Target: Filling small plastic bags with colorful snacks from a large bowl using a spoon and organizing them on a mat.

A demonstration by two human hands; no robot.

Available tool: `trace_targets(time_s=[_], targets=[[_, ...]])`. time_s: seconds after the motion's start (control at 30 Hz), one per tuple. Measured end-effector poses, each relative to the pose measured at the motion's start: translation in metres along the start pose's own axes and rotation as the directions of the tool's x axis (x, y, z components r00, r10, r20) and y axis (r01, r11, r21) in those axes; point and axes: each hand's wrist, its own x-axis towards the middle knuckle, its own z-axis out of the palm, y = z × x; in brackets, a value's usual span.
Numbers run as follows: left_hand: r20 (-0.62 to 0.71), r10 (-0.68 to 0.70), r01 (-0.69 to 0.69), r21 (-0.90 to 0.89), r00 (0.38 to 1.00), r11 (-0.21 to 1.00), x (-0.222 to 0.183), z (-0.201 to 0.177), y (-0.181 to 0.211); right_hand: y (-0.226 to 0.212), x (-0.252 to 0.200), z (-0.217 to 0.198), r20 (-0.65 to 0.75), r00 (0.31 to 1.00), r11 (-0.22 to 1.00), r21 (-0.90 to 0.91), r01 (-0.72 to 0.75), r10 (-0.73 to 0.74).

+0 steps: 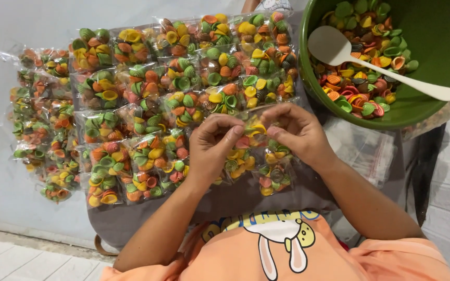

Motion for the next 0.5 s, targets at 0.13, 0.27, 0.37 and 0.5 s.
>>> trace_targets(time_s=[0.13,0.27,0.37,0.5], targets=[[0.021,-0.012,0.012,-0.005,1.0,1.0,-0.001,0.004,0.004,0.007,0.0,-0.007,0.012,1.0,0.998,-0.058,0.008,-0.008],[0.02,-0.02,0.02,-0.019,1.0,1.0,-0.002,0.007,0.006,0.005,0.003,-0.011,0.0,1.0,1.0,-0.002,-0.027,0.027],[0.069,-0.076,0.083,-0.098,0.995,0.992,-0.008,0.012,0.011,-0.009,0.001,-0.004,-0.022,0.999,0.998,0.052,-0.047,0.048],[0.108,-0.013,0.025,-0.107,0.994,0.994,-0.01,0.012,0.016,-0.025,-0.001,0.004,0.006,1.0,0.999,0.05,-0.016,0.016]])
